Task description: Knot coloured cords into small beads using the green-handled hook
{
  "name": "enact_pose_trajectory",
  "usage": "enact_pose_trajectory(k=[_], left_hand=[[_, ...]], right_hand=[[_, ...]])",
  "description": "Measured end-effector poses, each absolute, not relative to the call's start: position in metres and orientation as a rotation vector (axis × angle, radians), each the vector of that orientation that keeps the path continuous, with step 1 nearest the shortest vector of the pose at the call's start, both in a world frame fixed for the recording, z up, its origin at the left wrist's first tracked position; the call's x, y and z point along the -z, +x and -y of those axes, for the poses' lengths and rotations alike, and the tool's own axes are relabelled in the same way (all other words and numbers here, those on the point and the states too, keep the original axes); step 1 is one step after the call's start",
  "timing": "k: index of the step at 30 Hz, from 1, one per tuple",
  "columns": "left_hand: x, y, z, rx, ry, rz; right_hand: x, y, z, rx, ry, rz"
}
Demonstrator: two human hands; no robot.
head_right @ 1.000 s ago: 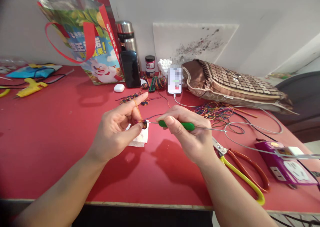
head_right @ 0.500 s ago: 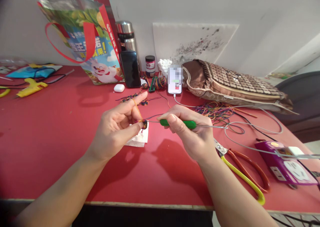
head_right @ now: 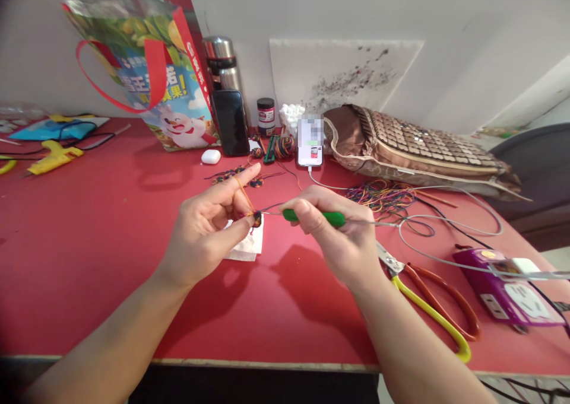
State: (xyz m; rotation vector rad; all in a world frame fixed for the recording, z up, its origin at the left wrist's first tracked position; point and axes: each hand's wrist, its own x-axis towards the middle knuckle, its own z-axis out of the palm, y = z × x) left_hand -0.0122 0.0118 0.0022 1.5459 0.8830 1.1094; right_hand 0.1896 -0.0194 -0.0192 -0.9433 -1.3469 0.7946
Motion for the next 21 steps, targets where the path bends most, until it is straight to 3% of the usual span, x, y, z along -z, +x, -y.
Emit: enact_pose_trajectory(k=[21], left_hand=[[0.003, -0.012, -0.018, -1.065, 1.229, -0.613]], right_hand=[[0.008, 0.190, 0.010, -1.052, -0.883, 1.088]])
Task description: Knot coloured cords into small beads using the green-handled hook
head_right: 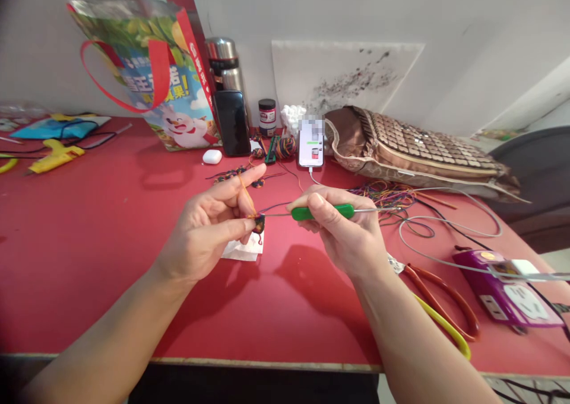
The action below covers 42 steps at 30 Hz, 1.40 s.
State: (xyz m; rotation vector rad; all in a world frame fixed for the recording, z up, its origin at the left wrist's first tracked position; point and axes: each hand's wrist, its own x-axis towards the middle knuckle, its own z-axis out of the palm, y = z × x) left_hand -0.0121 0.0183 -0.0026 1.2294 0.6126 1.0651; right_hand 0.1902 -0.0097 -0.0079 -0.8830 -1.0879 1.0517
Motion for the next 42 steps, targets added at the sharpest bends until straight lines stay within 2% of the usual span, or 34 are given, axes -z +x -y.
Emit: enact_pose_trajectory(k=[9, 17, 29, 35, 42], left_hand=[[0.004, -0.013, -0.017, -1.052, 1.294, -0.659], [0.001, -0.010, -0.016, -1.111, 1.462, -0.797], [0.005, -0.006, -0.015, -1.116, 1.417, -0.950], [0.003, -0.006, -0.013, -1.122, 1.462, -0.942], [0.002, -0.008, -0.014, -1.096, 1.374, -0.859]], right_hand=[[0.010, 0.195, 0.009, -1.055, -0.829, 1.199], [0.018, 0.198, 0.015, -0.915, -0.884, 1.334], [0.011, 0.186, 0.025, -0.403, -0.917, 1.692], [0.013, 0.188, 0.023, -0.509, -0.933, 1.583], [0.020, 0.193, 0.017, -0.845, -0.914, 1.331]])
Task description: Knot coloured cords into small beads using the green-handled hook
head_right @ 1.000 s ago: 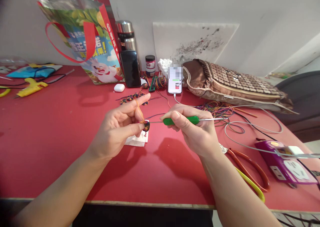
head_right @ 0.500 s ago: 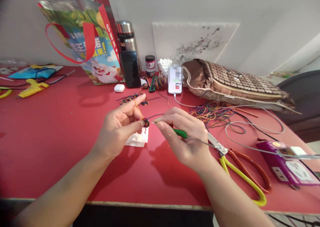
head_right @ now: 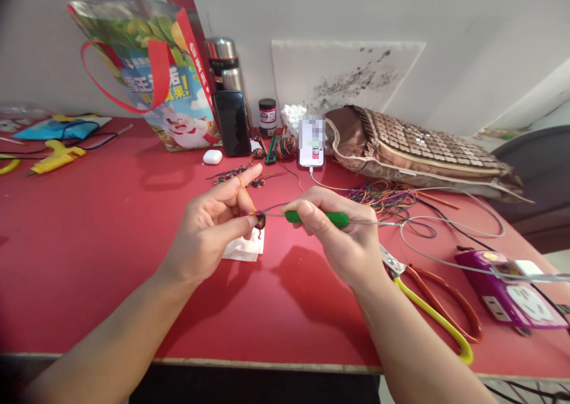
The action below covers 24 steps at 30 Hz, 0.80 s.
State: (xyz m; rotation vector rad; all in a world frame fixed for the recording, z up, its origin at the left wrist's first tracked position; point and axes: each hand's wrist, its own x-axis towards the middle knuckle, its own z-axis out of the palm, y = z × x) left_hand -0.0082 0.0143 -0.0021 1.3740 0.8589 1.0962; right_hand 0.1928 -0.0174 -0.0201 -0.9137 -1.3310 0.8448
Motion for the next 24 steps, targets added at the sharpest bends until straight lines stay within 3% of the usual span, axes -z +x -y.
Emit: enact_pose_trajectory(k=[14, 24], left_hand=[[0.000, -0.008, -0.012, -1.119, 1.433, -0.873], [0.007, -0.005, -0.013, -1.175, 1.397, -0.966]], right_hand=[[0.019, 0.197, 0.018, -0.880, -0.960, 1.336], [0.011, 0.180, 0.028, -0.450, -1.028, 1.573]])
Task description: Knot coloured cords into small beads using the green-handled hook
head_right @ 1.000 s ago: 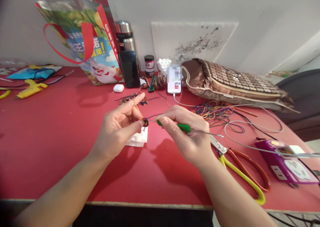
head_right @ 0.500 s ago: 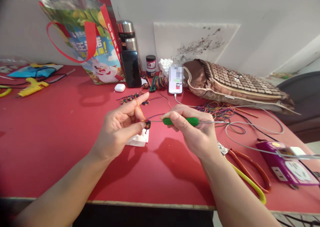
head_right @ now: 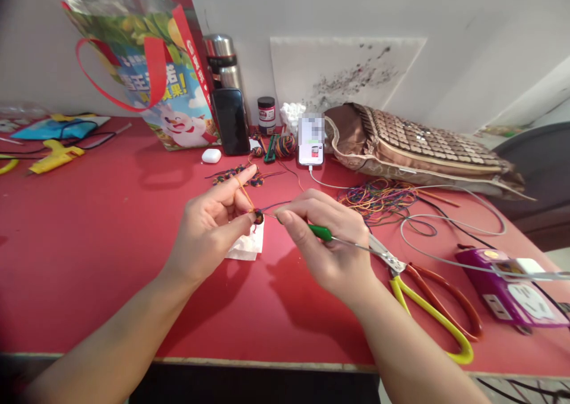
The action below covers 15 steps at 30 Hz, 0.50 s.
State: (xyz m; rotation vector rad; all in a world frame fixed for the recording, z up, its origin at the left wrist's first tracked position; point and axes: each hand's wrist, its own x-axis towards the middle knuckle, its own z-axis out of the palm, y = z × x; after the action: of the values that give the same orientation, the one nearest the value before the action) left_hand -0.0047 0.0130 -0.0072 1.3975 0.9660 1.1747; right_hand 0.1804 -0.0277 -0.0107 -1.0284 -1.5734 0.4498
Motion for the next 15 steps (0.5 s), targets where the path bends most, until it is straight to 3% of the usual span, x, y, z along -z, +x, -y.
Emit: enact_pose_trajectory(k=[6, 15], left_hand=[[0.004, -0.007, -0.014, -1.129, 1.383, -0.982], [0.002, -0.009, -0.014, -1.100, 1.234, -0.778]], right_hand=[[0.012, 0.179, 0.028, -0.469, -0.997, 1.570], [0.019, 0.183, 0.011, -1.087, -0.923, 0.998]])
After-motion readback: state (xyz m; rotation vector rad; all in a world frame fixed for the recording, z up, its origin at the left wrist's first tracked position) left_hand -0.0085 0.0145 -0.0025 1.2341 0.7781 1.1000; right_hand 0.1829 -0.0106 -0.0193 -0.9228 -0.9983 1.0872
